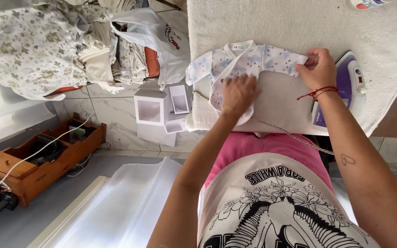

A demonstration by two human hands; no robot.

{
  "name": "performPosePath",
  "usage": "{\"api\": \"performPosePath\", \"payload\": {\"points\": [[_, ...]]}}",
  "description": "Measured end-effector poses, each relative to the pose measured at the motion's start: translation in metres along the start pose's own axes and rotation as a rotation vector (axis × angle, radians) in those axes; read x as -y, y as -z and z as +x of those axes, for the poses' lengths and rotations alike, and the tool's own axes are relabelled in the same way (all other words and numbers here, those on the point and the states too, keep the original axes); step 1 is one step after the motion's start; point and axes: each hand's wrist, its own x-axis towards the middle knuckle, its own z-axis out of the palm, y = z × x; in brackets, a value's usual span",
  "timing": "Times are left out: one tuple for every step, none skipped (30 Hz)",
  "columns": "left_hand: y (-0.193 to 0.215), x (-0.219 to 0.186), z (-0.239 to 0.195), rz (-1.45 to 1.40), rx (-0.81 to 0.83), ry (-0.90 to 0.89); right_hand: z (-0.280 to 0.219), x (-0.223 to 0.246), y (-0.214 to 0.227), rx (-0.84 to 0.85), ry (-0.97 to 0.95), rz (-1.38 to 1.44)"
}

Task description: The person irons a small patterned baby garment on a towel-covered ironing board, then folds it. They then pick up another similar garment, spray it with water, and iron it. The person handles the garments one at a time, smoothing and pressing them with an iron.

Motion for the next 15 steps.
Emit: {"api": "performPosePath", "payload": {"points": [[-0.010,0.000,-0.009,0.003,0.003,0.001,0.003,-0.002,0.000,0.001,-0.002,0.004],[-0.020,0.000,-0.018,0.023,-0.059,0.019,0.006,-0.004,-0.001,-0.019,0.023,0.020],[-0.030,-0.001,-0.029,0.039,-0.116,0.035,0.006,-0.008,-0.001,-0.039,0.042,0.032],[-0.029,0.000,-0.034,0.038,-0.107,0.033,0.004,-0.001,0.003,-0.038,0.033,0.033],[-0.028,0.000,-0.037,0.051,-0.139,0.019,0.002,0.007,0.007,-0.026,0.020,0.048],[-0.026,0.001,-0.041,0.065,-0.170,0.005,0.001,0.015,0.012,-0.015,0.008,0.064],[-0.028,0.003,-0.041,0.067,-0.174,0.007,0.005,0.007,0.013,-0.014,0.012,0.066],[-0.029,0.005,-0.041,0.121,-0.198,-0.012,0.009,0.000,0.014,-0.055,0.078,0.033],[-0.031,0.007,-0.043,0.175,-0.219,-0.028,0.011,-0.007,0.013,-0.091,0.142,0.002],[-0.033,0.008,-0.041,0.179,-0.220,-0.022,0.011,-0.001,0.015,-0.086,0.146,0.005],[-0.036,0.008,-0.039,0.122,-0.350,-0.074,0.010,0.004,0.018,-0.074,0.100,0.005],[-0.040,0.007,-0.037,0.064,-0.479,-0.128,0.009,0.008,0.021,-0.062,0.054,0.005],[-0.029,0.001,-0.040,0.061,-0.480,-0.134,0.009,0.013,0.024,-0.068,0.053,0.003],[-0.017,-0.005,-0.042,0.010,-0.469,-0.192,0.010,0.017,0.026,-0.035,0.008,-0.031],[-0.006,-0.010,-0.048,-0.041,-0.452,-0.245,0.009,0.021,0.027,0.005,-0.039,-0.063]]}}
